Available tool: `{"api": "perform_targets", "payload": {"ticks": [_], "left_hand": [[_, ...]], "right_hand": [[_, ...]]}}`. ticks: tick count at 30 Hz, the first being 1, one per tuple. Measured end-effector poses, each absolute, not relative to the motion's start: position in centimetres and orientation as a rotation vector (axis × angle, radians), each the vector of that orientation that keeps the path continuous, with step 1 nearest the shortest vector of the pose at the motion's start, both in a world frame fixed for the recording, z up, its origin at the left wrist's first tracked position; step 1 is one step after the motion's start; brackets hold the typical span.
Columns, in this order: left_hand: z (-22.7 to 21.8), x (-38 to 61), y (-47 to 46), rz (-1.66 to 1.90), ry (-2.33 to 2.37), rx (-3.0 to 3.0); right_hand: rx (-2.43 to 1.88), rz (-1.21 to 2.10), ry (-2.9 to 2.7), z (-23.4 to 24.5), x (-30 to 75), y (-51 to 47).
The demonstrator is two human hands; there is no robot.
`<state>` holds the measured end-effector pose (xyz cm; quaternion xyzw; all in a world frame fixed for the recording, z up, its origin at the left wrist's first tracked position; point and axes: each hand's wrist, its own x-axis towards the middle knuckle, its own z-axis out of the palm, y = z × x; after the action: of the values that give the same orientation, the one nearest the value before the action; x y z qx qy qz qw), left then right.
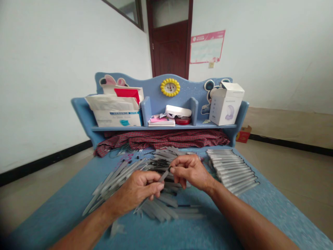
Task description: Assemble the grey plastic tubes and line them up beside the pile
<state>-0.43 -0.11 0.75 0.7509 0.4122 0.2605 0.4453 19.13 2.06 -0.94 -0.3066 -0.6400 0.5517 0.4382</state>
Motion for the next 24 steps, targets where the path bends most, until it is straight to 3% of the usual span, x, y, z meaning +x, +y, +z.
{"api": "perform_targets", "payload": {"ticks": [13, 24], "left_hand": [[0.8, -0.6, -0.1, 0.49, 1.077, 2.04], [1.0, -0.7, -0.2, 0.409, 1.024, 2.2]], "right_hand": [[-0.833, 1.223, -1.991, -0.8, 20.3, 2.5], [-0.832, 1.398, -2.088, -0.4, 20.8, 2.4]]}}
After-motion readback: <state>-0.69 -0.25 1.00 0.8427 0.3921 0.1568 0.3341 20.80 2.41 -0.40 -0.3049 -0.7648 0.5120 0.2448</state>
